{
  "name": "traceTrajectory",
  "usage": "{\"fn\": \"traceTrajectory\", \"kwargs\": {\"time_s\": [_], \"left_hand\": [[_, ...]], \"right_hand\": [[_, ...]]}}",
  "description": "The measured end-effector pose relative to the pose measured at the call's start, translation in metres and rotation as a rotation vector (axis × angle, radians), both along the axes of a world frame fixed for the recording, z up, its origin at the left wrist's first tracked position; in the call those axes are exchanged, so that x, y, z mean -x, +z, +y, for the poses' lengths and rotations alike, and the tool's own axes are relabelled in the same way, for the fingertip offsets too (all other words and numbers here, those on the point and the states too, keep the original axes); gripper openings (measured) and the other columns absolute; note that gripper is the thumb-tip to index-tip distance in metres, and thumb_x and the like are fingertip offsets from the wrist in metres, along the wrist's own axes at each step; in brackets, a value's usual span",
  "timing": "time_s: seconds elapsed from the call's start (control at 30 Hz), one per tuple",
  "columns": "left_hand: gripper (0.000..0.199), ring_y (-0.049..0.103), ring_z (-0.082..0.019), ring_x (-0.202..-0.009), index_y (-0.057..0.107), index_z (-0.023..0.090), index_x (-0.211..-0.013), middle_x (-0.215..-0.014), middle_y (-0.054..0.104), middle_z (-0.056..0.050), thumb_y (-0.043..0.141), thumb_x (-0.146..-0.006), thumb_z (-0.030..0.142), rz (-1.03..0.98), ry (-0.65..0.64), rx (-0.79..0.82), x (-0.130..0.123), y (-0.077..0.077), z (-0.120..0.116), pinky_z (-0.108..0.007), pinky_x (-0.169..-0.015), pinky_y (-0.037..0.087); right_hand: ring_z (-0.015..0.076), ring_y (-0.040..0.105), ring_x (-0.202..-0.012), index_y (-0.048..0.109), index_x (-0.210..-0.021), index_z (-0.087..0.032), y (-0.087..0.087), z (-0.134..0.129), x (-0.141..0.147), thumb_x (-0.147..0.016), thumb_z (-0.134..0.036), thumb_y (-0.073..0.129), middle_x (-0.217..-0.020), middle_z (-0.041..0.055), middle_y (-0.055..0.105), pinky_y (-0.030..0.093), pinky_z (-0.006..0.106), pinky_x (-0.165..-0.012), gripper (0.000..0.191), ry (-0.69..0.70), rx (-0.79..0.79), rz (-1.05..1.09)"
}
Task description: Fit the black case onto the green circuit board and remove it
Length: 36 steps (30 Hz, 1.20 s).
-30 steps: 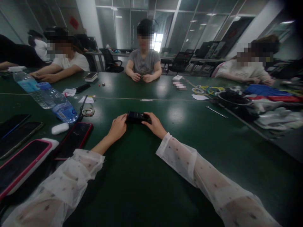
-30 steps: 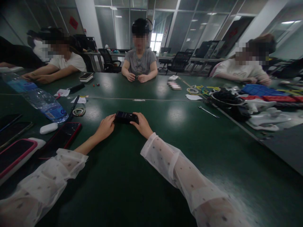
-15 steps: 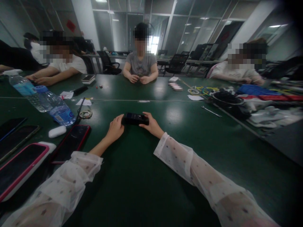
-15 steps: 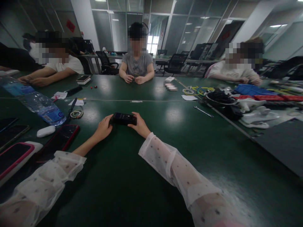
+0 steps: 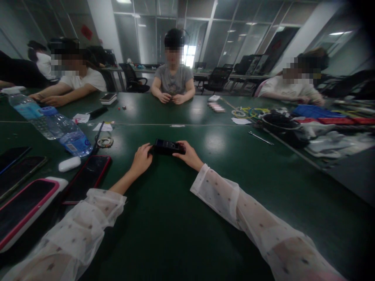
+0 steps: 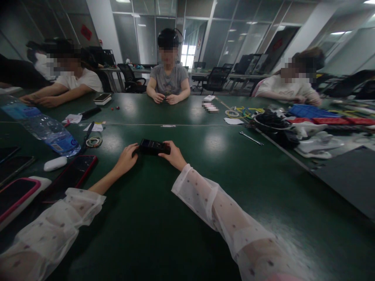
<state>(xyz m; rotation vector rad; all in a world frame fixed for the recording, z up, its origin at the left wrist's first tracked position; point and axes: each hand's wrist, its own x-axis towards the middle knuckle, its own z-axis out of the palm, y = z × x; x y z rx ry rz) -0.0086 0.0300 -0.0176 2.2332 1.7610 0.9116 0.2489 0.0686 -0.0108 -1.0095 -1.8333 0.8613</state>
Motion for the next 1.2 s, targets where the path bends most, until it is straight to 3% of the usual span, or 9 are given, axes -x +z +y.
{"fn": "traceTrajectory", "kwargs": {"time_s": [0.3, 0.47, 0.67, 0.9, 1.2], "left_hand": [[0.053, 0.048, -0.029, -0.132, 0.048, 0.022, -0.14, -0.141, 0.052, -0.011, 0.046, -0.088, 0.011, -0.052, -0.012, -0.013, -0.001, 0.003, -0.003, -0.054, -0.106, 0.043], [0.059, 0.048, -0.028, -0.131, 0.04, 0.024, -0.146, -0.144, 0.051, -0.01, 0.046, -0.089, 0.012, -0.054, -0.029, -0.002, -0.001, 0.006, -0.004, -0.053, -0.105, 0.044], [0.05, 0.05, -0.03, -0.128, 0.048, 0.02, -0.138, -0.138, 0.055, -0.012, 0.047, -0.088, 0.012, -0.002, -0.022, -0.009, -0.002, 0.003, -0.002, -0.054, -0.104, 0.044], [0.045, 0.052, -0.029, -0.126, 0.051, 0.021, -0.133, -0.135, 0.057, -0.01, 0.049, -0.089, 0.014, 0.003, -0.028, -0.02, -0.001, 0.002, -0.002, -0.054, -0.102, 0.046], [0.037, 0.051, -0.03, -0.127, 0.055, 0.02, -0.126, -0.137, 0.057, -0.01, 0.05, -0.09, 0.016, 0.016, -0.025, -0.001, 0.0, 0.0, 0.001, -0.055, -0.103, 0.044]], "right_hand": [[0.0236, 0.064, -0.115, 0.048, -0.128, -0.023, -0.001, 0.0, 0.0, -0.074, -0.025, 0.079, -0.119, 0.0082, 0.066, 0.049, 0.048, -0.104, 0.062, 0.027, -0.005, 0.036], [0.0234, 0.065, -0.114, 0.054, -0.119, -0.021, 0.0, 0.0, 0.0, -0.074, -0.027, 0.079, -0.119, 0.0085, 0.066, 0.05, 0.047, -0.103, 0.052, 0.025, -0.004, 0.034], [0.0238, 0.066, -0.112, 0.053, -0.117, -0.022, 0.003, -0.002, 0.002, -0.075, -0.031, 0.078, -0.118, 0.0076, 0.066, 0.051, 0.047, -0.103, 0.05, -0.001, -0.057, 0.096], [0.0242, 0.065, -0.108, 0.051, -0.117, -0.023, 0.006, -0.006, 0.003, -0.076, -0.038, 0.077, -0.116, 0.0078, 0.065, 0.052, 0.045, -0.1, 0.051, -0.146, -0.132, 0.184], [0.0256, 0.058, -0.107, 0.048, -0.116, -0.019, 0.0, 0.0, -0.007, -0.077, -0.03, 0.073, -0.114, 0.0106, 0.057, 0.048, 0.047, -0.099, 0.048, -0.509, -0.244, 0.125]]}}
